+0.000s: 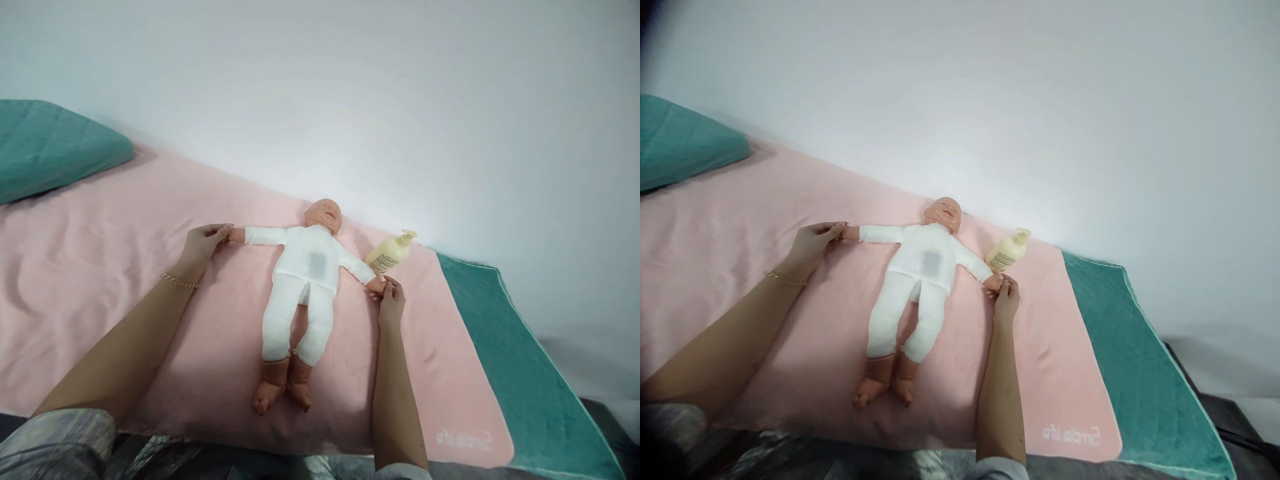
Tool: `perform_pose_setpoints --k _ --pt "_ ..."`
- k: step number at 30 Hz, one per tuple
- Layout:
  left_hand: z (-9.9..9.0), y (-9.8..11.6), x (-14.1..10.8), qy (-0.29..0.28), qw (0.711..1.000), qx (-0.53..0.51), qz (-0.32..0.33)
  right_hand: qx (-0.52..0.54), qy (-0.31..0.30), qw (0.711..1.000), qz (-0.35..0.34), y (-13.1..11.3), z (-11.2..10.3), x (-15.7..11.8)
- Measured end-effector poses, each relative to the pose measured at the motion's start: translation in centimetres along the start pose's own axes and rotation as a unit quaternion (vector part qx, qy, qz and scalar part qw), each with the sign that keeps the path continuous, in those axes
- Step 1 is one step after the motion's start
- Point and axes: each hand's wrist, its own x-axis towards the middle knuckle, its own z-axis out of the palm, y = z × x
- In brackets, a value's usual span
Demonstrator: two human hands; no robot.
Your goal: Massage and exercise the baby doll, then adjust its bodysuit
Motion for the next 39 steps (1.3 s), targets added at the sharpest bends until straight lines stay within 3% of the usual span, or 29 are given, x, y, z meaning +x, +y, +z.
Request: perform_pose_setpoints --k 12,20,28,33,34,36,39 --pt "0.7 1.1 -0.3 0.008 0.996 -0.076 -0.036 0.033 0.030 0.998 0.034 0.4 0.5 0.9" --pt "0.6 0.4 -0.1 0.043 0.999 -0.012 0.004 -0.117 0.059 0.991 0.008 0.0 1.1 0.6" --pt "-0.9 0.7 -2.5 0.138 0.976 0.135 0.100 -0.203 0.127 0.970 -0.044 -0.9 1.8 -0.8" --pt "-1.7 1.0 -7.0 0.135 0.944 0.243 0.178 -0.194 0.139 0.970 -0.041 -0.7 1.6 -1.0" --pt "-1.9 0.9 -8.6 0.116 0.939 0.259 0.193 -0.186 0.139 0.972 -0.038 -0.6 1.6 -1.0" --pt "-2.1 0.6 -12.4 0.011 0.912 0.332 0.241 -0.165 0.141 0.976 -0.032 -0.3 1.4 -0.8" --pt "-2.7 -0.4 -18.6 -0.060 0.882 0.376 0.276 -0.126 0.145 0.981 -0.031 0.3 1.2 -0.4"
